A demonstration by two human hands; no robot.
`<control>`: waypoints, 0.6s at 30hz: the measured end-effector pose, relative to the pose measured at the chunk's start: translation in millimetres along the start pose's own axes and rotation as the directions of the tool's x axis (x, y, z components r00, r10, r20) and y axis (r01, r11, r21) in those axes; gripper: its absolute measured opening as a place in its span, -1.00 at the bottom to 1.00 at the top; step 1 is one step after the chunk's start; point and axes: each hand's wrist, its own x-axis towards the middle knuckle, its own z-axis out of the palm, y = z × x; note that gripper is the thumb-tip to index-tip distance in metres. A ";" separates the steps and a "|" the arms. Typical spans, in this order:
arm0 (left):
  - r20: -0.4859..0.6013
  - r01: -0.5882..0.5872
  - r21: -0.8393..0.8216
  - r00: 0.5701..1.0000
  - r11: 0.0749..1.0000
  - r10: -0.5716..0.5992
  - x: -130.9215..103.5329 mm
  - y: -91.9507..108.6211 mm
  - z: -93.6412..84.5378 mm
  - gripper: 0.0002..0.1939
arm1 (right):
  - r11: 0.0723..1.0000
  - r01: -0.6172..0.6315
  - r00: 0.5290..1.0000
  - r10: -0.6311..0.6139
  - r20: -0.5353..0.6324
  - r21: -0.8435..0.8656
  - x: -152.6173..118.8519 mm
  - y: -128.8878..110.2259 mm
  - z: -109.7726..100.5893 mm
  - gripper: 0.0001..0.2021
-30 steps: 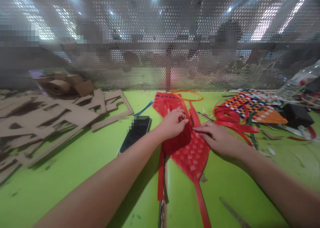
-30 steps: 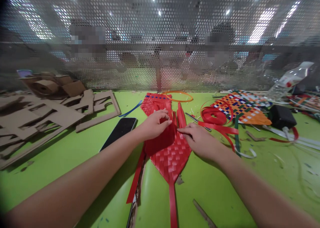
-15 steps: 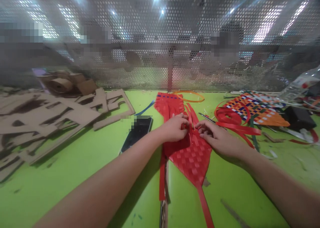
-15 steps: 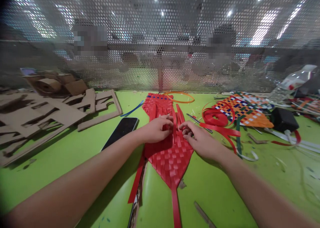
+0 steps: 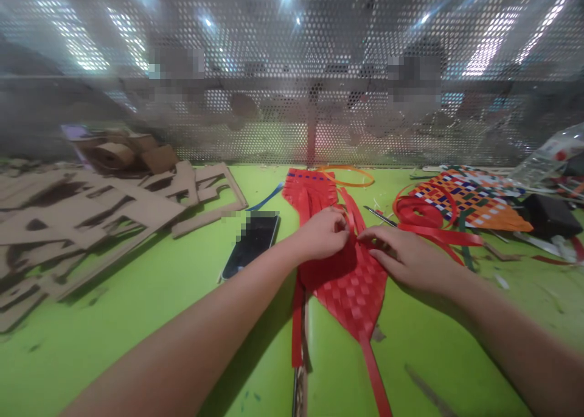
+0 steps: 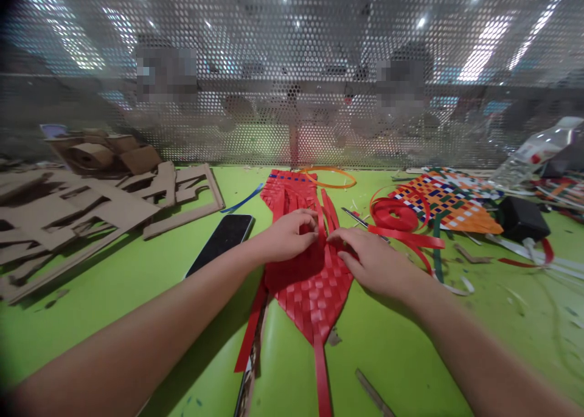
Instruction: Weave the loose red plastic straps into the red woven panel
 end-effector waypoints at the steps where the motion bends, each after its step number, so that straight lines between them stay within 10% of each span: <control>1: -0.009 0.014 0.000 1.000 1.000 -0.014 0.1 0.4 -0.3 -0.84 | 1.000 0.000 1.000 0.000 0.004 -0.004 0.0 0.1 -0.2 -0.62; 18: 0.223 0.101 0.260 0.961 0.960 -0.161 -8.1 7.0 -29.8 -0.92 | 0.986 0.101 0.994 -0.107 -0.038 -0.132 -0.1 4.8 6.7 -0.66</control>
